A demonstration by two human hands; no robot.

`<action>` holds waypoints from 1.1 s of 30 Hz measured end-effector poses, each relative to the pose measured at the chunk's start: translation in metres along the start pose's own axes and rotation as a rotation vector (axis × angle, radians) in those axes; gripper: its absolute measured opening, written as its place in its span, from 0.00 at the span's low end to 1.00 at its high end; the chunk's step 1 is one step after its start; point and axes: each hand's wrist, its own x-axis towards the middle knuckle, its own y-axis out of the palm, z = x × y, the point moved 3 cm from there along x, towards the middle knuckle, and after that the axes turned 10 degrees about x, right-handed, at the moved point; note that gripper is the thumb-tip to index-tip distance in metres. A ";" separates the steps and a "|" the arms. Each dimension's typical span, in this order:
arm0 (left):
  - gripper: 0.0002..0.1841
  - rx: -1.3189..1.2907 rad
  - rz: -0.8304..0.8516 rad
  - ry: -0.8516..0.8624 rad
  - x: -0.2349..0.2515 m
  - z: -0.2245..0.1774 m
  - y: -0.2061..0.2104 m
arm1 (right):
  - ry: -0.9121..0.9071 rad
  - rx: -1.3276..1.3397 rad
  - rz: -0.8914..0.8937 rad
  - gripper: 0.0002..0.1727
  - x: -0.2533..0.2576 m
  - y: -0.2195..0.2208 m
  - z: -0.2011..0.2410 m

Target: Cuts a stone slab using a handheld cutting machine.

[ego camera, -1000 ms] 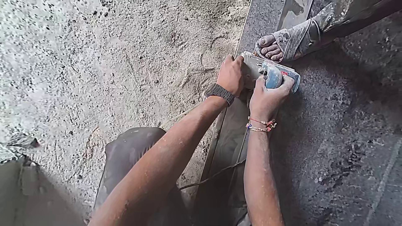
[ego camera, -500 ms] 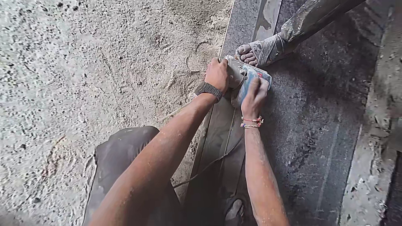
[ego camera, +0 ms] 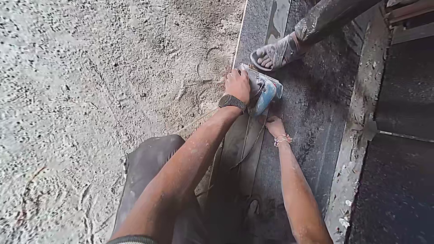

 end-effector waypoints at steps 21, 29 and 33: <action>0.29 0.057 0.025 -0.042 0.003 -0.008 -0.006 | 0.039 -0.425 0.168 0.26 0.007 -0.025 0.034; 0.27 -0.005 0.001 -0.014 0.003 -0.003 -0.003 | -0.162 -0.355 0.161 0.18 -0.064 -0.016 0.020; 0.28 0.034 -0.028 -0.027 0.009 -0.003 0.000 | -0.465 -0.298 0.391 0.19 -0.117 0.005 -0.003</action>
